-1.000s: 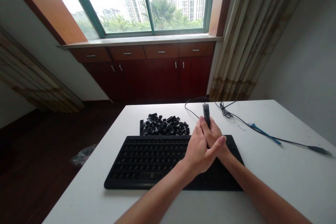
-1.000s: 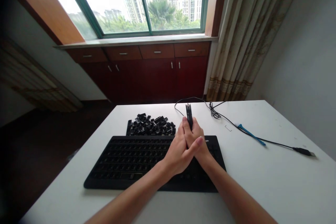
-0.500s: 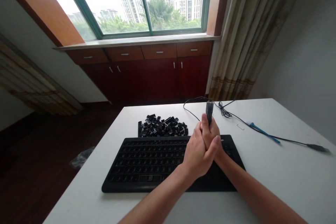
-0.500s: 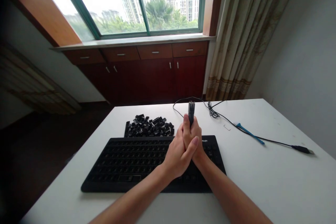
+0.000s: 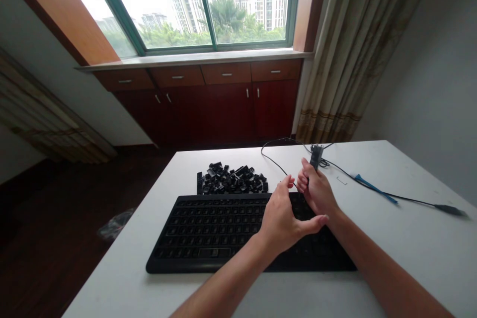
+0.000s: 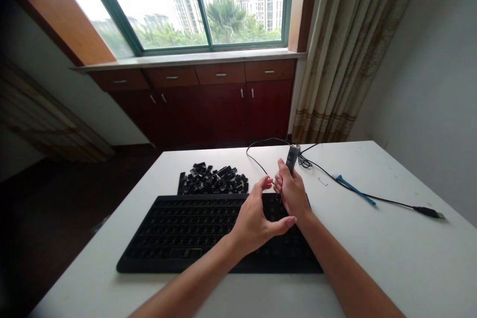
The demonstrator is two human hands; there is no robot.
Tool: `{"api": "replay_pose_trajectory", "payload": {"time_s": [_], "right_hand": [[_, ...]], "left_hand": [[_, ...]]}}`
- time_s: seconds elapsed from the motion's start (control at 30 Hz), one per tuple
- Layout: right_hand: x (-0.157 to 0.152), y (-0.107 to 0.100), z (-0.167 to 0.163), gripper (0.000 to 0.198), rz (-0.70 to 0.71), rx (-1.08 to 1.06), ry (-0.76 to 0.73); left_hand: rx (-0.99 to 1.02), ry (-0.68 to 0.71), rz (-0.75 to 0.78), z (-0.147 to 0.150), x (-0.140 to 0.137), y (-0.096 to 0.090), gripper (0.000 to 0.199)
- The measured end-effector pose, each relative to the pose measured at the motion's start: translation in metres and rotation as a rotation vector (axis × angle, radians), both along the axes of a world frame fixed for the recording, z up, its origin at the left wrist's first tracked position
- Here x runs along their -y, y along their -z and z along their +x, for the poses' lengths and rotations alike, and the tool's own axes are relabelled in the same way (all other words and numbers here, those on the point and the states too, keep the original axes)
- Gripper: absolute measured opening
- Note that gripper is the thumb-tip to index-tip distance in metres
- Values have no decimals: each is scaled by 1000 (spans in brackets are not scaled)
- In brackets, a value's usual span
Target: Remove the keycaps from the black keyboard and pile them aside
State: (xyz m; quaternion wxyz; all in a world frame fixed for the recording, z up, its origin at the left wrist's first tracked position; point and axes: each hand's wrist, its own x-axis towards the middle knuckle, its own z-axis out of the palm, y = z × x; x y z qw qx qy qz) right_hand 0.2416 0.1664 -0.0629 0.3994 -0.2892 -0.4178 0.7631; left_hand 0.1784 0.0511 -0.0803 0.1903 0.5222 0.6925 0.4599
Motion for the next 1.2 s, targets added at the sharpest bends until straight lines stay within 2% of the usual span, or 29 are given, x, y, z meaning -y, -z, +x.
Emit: {"api": "replay_pose_trajectory", "payload": {"time_s": [0.23,0.4,0.47,0.53,0.63,0.73,0.8,0.93,0.97,1.0,1.13,1.2], "right_hand": [[-1,16,-3,51,112,93,5],[-1,15,2,45,244,238,-30],[-1,12,2,45,216,204,-79],[1,8,-1,46,106,103,-131],[6,5,-8,46,-44,-24,-131],[7,5,-11,44,-47,-24,-114],[3,5,-7,45,11,33,-137],[-11,6,7,44,355,288,-197],[-12,5,9,44,378,300,-192],[-13,5,10,44,353,281,-188],[-4,6,3,43,49,67,-172],[2,6,-2,45,-22,-5,-109]], "left_hand": [[19,-8,28,0,0,1,105],[21,-3,50,0,0,-2,100],[28,-5,52,0,0,-2,102],[35,-19,48,0,0,-1,105],[45,-44,38,0,-1,0,114],[55,-50,34,0,-2,2,120],[61,-50,39,0,-1,2,120],[62,-45,44,1,1,1,116],[62,-45,41,1,1,1,116],[63,-47,40,1,1,1,116],[80,-53,54,1,1,3,117],[92,-49,65,1,0,3,118]]}}
